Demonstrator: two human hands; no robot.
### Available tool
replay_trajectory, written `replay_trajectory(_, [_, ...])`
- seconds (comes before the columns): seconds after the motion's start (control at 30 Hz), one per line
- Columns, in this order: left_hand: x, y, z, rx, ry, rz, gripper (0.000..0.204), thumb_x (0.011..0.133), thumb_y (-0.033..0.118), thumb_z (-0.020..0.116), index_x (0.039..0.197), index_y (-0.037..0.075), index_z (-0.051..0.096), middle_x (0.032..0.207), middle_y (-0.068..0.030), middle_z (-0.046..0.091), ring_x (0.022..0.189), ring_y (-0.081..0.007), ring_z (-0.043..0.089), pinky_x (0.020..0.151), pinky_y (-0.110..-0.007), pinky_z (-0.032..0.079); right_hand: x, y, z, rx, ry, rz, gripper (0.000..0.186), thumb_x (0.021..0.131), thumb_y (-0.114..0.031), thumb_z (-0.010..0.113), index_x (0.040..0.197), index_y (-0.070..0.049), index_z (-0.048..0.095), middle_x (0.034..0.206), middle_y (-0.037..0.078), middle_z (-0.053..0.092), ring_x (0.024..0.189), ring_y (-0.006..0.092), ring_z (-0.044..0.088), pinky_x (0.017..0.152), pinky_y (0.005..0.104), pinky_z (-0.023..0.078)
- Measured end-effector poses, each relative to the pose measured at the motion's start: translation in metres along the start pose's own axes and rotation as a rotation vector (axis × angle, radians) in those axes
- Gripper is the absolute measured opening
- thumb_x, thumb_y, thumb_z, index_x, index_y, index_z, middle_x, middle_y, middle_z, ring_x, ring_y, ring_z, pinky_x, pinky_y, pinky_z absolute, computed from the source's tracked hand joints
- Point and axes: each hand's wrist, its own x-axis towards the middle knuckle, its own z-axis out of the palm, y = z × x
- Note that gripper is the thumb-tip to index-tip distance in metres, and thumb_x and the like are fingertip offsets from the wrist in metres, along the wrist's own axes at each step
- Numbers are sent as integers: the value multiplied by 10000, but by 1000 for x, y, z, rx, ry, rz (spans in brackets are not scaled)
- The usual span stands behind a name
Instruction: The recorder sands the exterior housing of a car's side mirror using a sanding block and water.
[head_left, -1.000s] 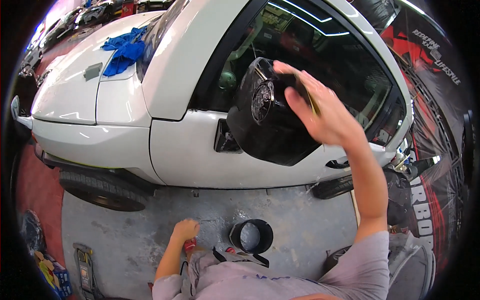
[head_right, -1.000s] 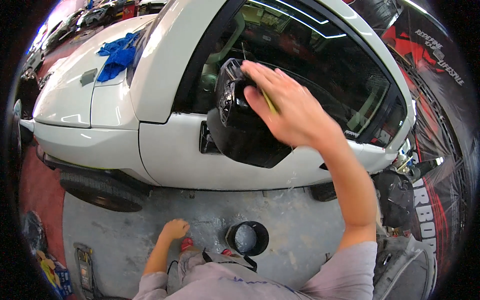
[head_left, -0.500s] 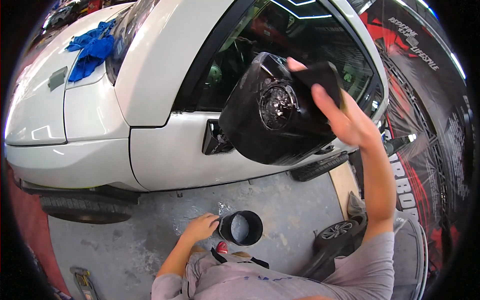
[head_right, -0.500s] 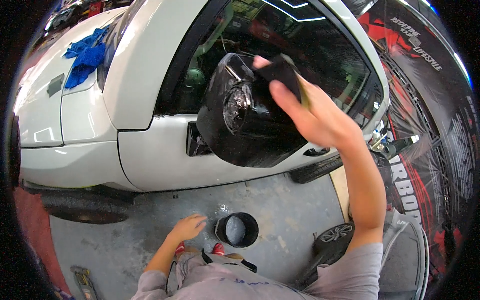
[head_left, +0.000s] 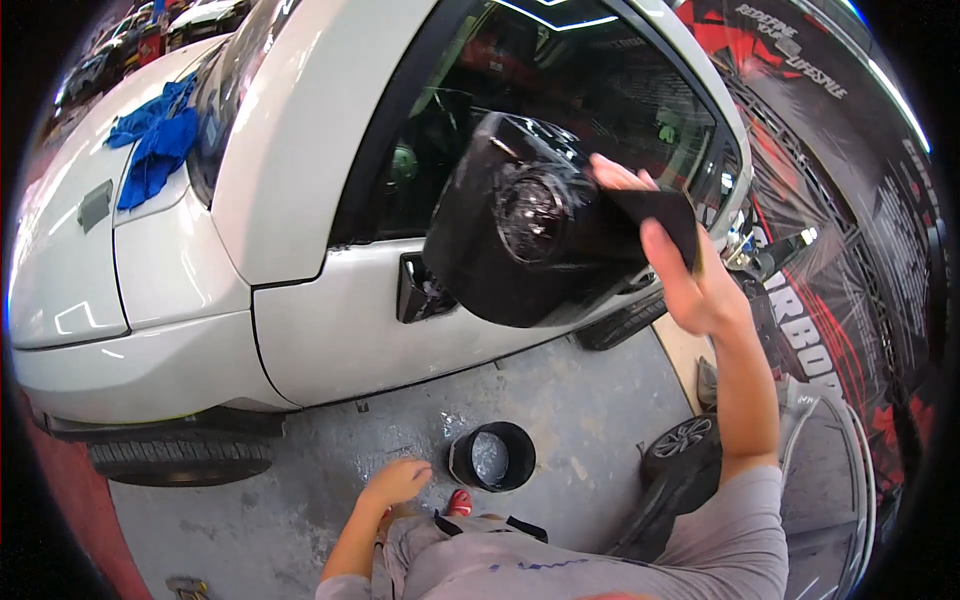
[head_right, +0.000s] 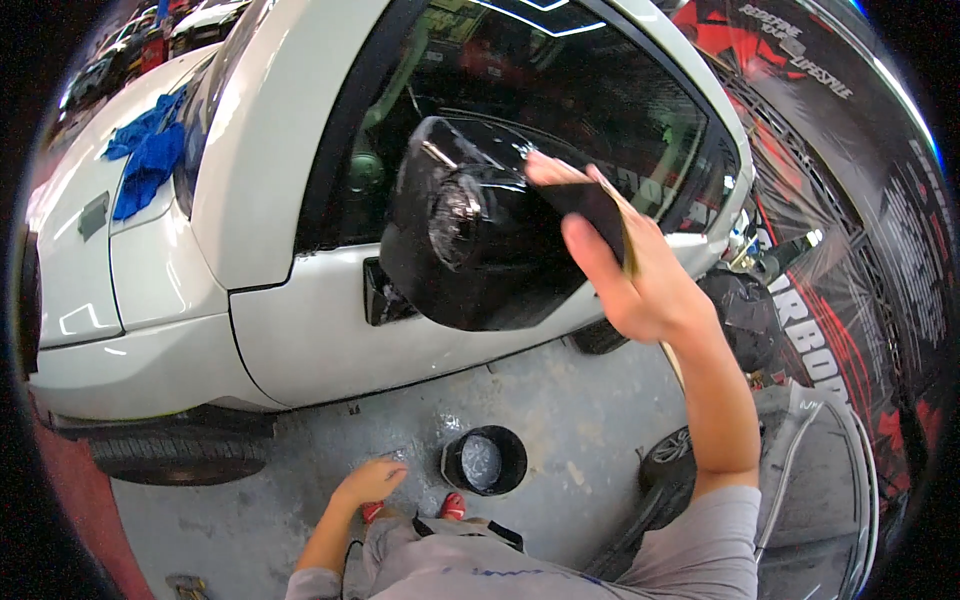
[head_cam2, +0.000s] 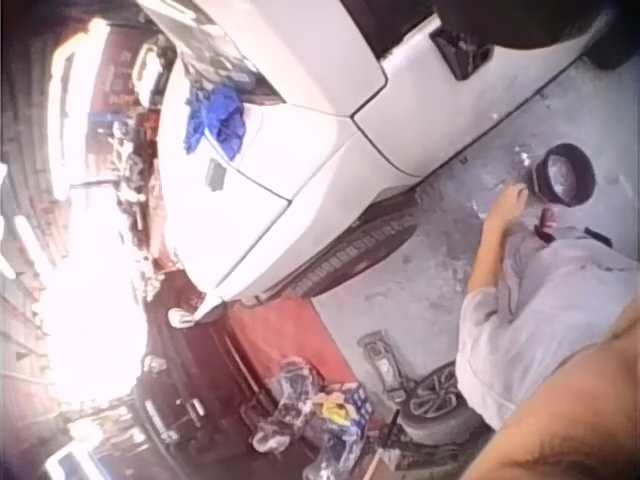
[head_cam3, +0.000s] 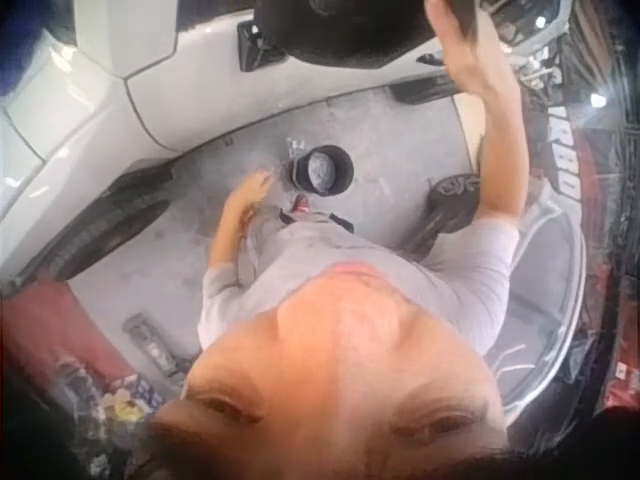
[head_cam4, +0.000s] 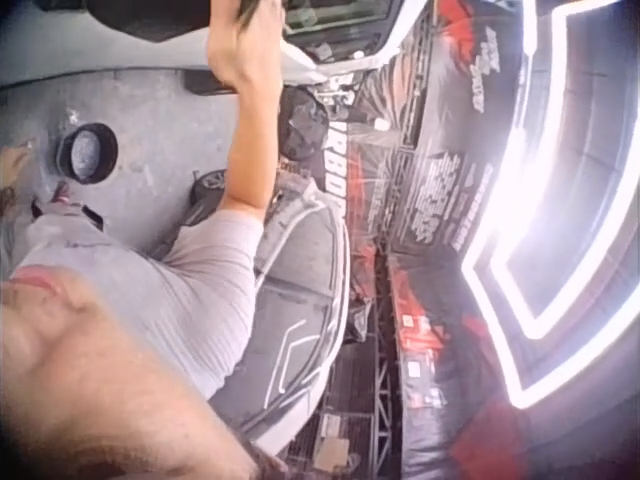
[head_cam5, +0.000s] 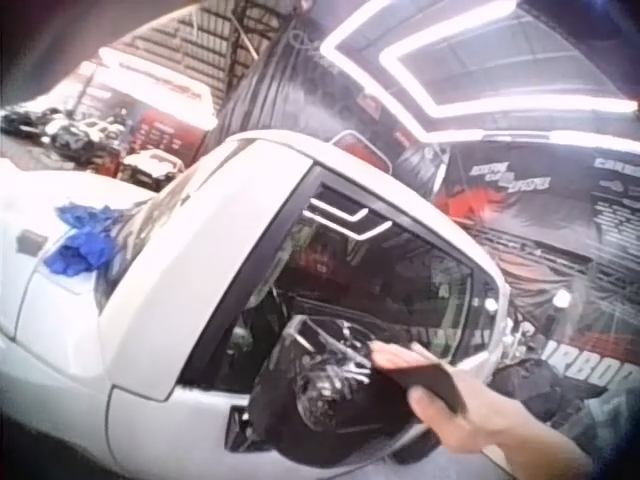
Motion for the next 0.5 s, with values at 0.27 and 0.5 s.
replay_trajectory(0.27, [-9, 25, -43, 158, 67, -22, 432, 984, 412, 570, 1240, 87, 695, 1244, -194, 682, 1161, -394, 640, 976, -487, 519, -30, -7, 75, -419, 381, -69, 627, 971, -296, 585, 1477, 47, 441, 1538, 223, 463, 1441, 395, 422, 1222, 577, 194])
replay_trajectory(0.5, [-25, 35, -33, 341, -7, -210, 459, 981, 416, 588, 1267, 69, 680, 1290, -191, 664, 1201, -392, 618, 1007, -466, 495, -30, 2, 124, -643, 536, 60, 876, 937, -498, 511, 1551, 80, 272, 1631, 278, 269, 1550, 425, 198, 1228, 629, -14])
